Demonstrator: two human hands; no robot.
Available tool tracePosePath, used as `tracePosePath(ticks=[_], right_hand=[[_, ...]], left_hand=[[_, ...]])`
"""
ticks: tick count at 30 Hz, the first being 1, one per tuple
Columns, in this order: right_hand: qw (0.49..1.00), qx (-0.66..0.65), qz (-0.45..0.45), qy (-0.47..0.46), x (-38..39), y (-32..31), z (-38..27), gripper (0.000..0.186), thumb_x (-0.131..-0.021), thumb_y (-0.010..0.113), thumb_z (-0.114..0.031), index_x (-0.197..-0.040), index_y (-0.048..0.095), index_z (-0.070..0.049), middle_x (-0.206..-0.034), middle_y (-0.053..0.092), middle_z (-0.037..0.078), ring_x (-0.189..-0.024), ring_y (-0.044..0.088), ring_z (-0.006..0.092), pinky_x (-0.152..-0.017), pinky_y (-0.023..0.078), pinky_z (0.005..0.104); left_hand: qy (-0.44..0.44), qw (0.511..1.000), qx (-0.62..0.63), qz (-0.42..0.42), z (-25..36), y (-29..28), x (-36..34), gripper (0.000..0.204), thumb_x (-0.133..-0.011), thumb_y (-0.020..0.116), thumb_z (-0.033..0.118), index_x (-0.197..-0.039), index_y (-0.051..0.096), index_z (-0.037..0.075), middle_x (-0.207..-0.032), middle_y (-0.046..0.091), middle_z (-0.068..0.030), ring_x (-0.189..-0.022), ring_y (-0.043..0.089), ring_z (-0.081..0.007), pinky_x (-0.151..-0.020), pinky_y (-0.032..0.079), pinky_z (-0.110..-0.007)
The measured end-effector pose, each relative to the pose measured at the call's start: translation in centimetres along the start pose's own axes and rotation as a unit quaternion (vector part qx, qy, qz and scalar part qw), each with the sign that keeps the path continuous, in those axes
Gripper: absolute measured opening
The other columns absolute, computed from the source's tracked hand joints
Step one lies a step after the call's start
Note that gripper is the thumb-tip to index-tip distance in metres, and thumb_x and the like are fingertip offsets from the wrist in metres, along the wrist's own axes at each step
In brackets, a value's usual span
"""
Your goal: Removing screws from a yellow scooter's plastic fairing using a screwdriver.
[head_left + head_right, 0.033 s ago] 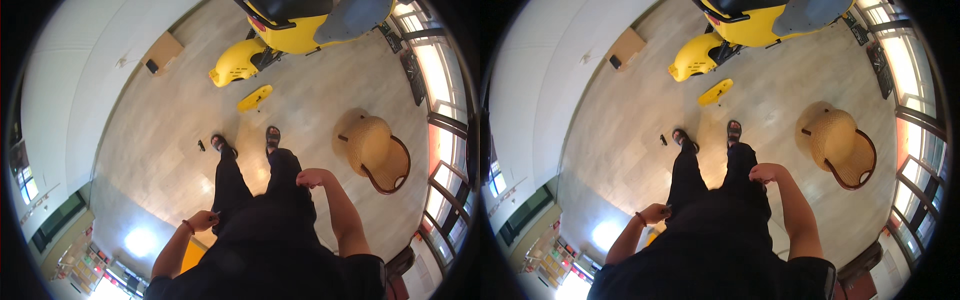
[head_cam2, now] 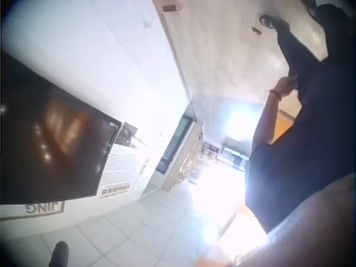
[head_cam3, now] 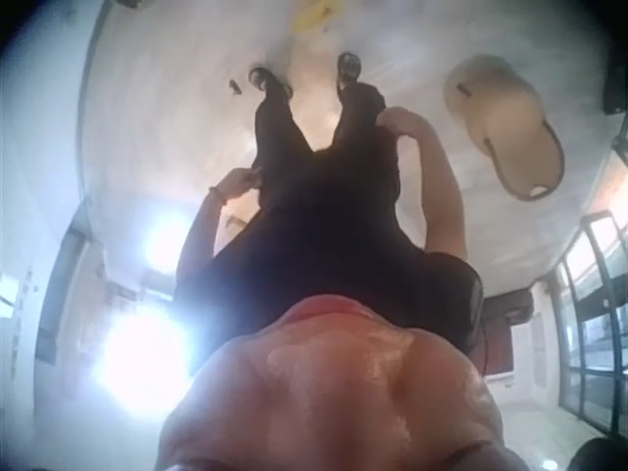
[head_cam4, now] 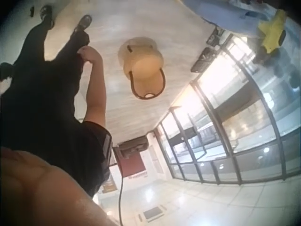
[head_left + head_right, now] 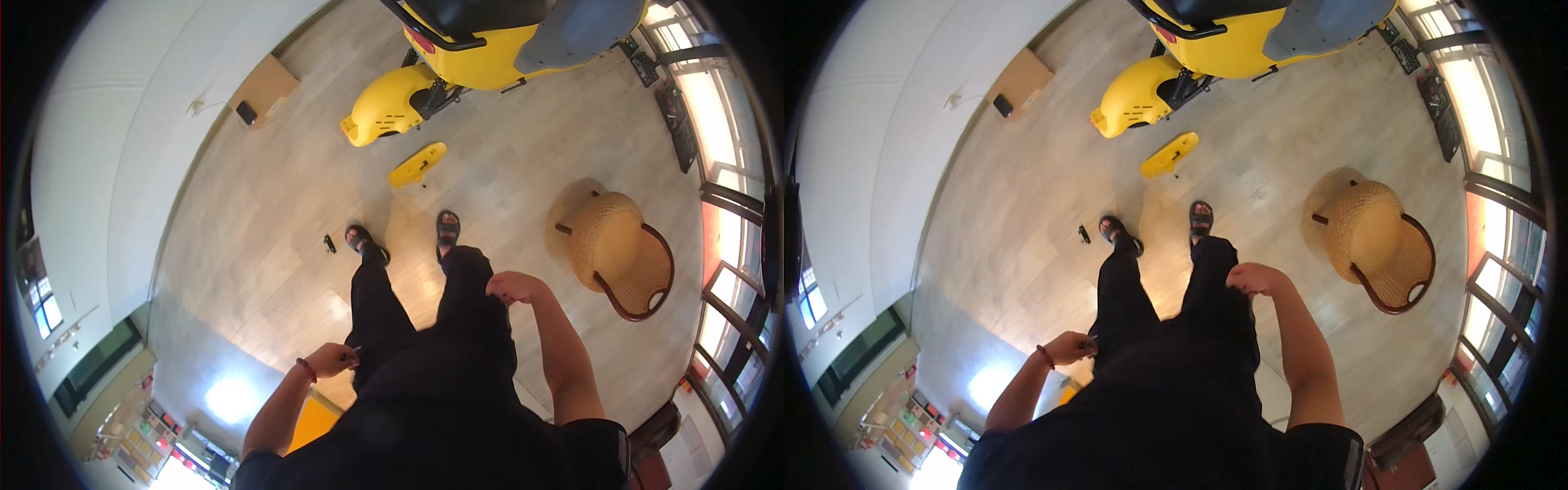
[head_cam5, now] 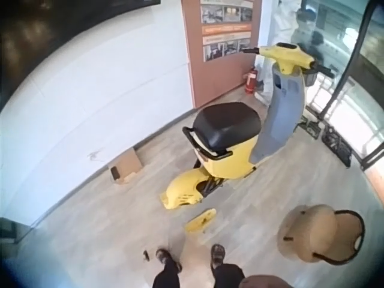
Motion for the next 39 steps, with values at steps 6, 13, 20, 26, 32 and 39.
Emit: tracePosePath(ticks=[6, 13, 20, 26, 32, 39], right_hand=[[0.951, -0.202, 0.152, -0.176, -14.4, -14.6, -6.2, 0.035, -0.075, 0.05, -0.002, -0.109, 0.053, 0.001, -0.076, 0.053, 0.004, -0.065, 0.051, 0.0121, -0.059, 0.042, 0.024], [0.926, -0.165, 0.214, -0.262, -31.5, -27.8, -9.7, 0.039, -0.076, 0.046, 0.007, -0.115, 0.05, 0.003, -0.092, 0.058, 0.008, -0.078, 0.058, 0.0152, -0.072, 0.049, 0.0261], [0.865, 0.091, 0.447, -0.208, -46.1, -43.6, -5.2, 0.026, -0.078, 0.057, -0.001, -0.104, 0.06, 0.001, -0.082, 0.062, 0.011, -0.074, 0.063, 0.0208, -0.068, 0.051, 0.0305], [0.702, 0.264, 0.61, -0.257, -51.5, -51.9, -7.0, 0.02, -0.079, 0.054, -0.004, -0.097, 0.064, -0.006, -0.087, 0.063, 0.019, -0.085, 0.06, 0.0383, -0.075, 0.05, 0.0432], [0.625, 0.274, 0.669, -0.296, -51.9, -52.1, -10.0, 0.013, -0.081, 0.055, -0.004, -0.092, 0.061, -0.005, -0.096, 0.061, 0.016, -0.091, 0.057, 0.0372, -0.078, 0.047, 0.0449], [0.552, 0.32, 0.706, -0.307, -51.4, -50.5, -10.2, 0.017, -0.081, 0.056, -0.004, -0.097, 0.061, -0.006, -0.1, 0.061, 0.014, -0.094, 0.055, 0.0344, -0.081, 0.046, 0.0428]], left_hand=[[0.022, 0.973, 0.219, 0.065, 1.7, -18.4, -18.6, 0.019, -0.09, 0.055, 0.021, -0.103, 0.057, 0.007, -0.076, 0.054, 0.0012, -0.059, 0.055, -0.0067, -0.051, 0.045, -0.022], [0.222, 0.865, 0.45, -0.002, 7.4, -25.3, -37.7, 0.023, -0.081, 0.047, -0.001, -0.102, 0.051, 0.007, -0.08, 0.047, -0.0002, -0.062, 0.046, -0.0073, -0.067, 0.051, -0.03], [0.108, 0.971, 0.209, 0.031, -1.5, -24.9, -56.1, 0.032, -0.078, 0.047, 0.0, -0.11, 0.047, 0.005, -0.083, 0.048, -0.0017, -0.07, 0.05, -0.0111, -0.066, 0.052, -0.028], [0.098, 0.973, 0.138, 0.159, -7.8, -29.4, -64.5, 0.024, -0.083, 0.049, 0.004, -0.106, 0.052, 0.003, -0.08, 0.055, -0.0047, -0.066, 0.055, -0.013, -0.059, 0.049, -0.028], [0.064, 0.955, 0.099, 0.273, -11.2, -31.8, -65.5, 0.021, -0.085, 0.05, 0.004, -0.106, 0.053, 0.003, -0.081, 0.058, -0.0053, -0.064, 0.056, -0.0126, -0.057, 0.049, -0.028], [0.016, 0.936, 0.16, 0.313, -14.3, -32.1, -66.6, 0.022, -0.084, 0.048, 0.001, -0.106, 0.052, 0.0, -0.084, 0.054, -0.0042, -0.066, 0.054, -0.0111, -0.061, 0.049, -0.026]])
Point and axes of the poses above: each hand's wrist, its own x-axis away from the middle knuckle, its own y-axis out of the palm, z = x × y, the point moved 9 cm from there along -x, towards the middle knuckle
